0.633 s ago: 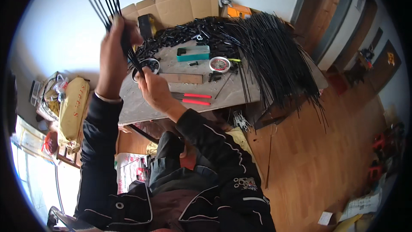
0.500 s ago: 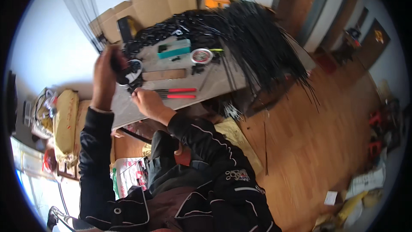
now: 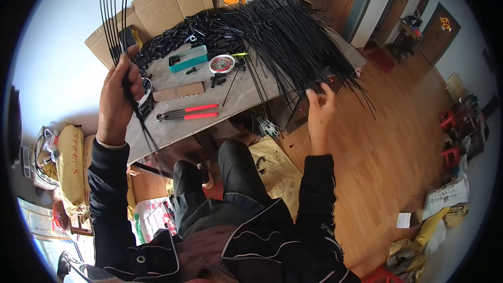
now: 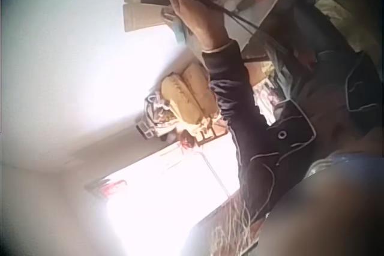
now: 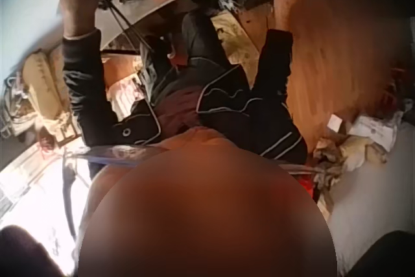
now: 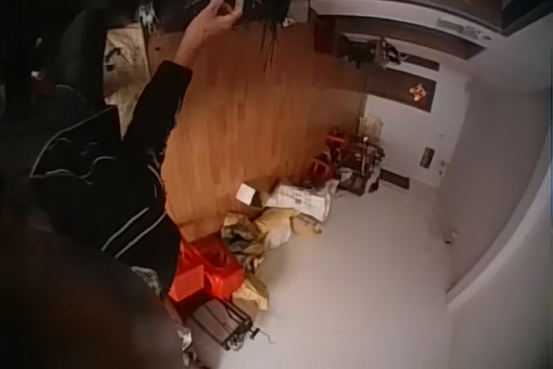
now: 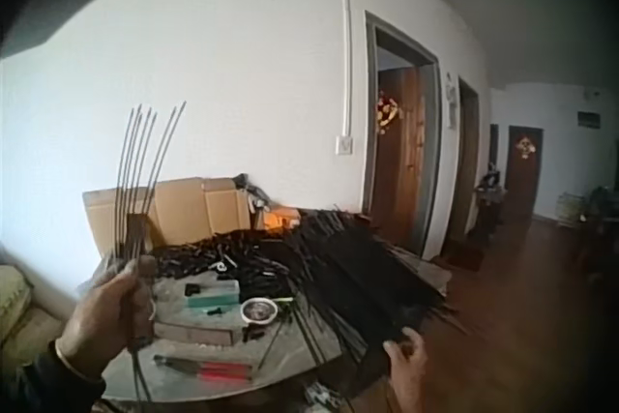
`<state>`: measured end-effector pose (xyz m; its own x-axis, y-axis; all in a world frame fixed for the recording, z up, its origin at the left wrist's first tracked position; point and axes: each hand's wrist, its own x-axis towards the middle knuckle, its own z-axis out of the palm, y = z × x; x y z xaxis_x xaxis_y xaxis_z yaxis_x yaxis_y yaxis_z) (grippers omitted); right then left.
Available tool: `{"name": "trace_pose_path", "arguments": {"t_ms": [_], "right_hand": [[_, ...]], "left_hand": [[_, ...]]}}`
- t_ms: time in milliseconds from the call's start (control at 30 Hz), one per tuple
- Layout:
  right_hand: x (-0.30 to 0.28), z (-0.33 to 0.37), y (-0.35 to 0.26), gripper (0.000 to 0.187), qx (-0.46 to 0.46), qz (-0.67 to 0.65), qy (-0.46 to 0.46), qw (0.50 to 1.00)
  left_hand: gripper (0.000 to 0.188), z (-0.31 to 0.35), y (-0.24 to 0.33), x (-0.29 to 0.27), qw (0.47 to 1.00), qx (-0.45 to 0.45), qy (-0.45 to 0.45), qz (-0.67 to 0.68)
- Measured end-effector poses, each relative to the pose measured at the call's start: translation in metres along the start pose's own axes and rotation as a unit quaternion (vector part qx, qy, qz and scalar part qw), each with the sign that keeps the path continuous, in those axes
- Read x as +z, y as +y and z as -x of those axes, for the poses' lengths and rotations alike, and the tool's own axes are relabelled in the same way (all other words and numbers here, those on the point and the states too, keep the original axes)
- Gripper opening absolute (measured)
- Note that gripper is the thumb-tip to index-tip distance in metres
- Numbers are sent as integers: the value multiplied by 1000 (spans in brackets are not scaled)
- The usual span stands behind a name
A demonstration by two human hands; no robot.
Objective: The recorder is cutting, bundling, and attaching connectors to groups of black plastic strips at an assembly workstation.
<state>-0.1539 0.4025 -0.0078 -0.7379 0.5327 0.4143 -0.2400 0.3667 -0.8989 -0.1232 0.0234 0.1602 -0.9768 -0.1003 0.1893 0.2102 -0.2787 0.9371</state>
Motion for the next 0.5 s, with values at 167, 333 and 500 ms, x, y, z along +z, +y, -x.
{"name": "trace_pose_path", "arguments": {"t_ms": [167, 333, 500], "right_hand": [[20, -18, -1, 22, -46, -5, -82, 996], [23, -9, -13, 19, -169, 134, -86, 973], [18, -16, -94, 13, -300, 78, -24, 950]], "left_hand": [[40, -2, -10, 8, 998, -8, -22, 53], [41, 0, -15, -2, 995, -45, -41, 80], [31, -2, -25, 1, 994, -54, -50, 79]]}}
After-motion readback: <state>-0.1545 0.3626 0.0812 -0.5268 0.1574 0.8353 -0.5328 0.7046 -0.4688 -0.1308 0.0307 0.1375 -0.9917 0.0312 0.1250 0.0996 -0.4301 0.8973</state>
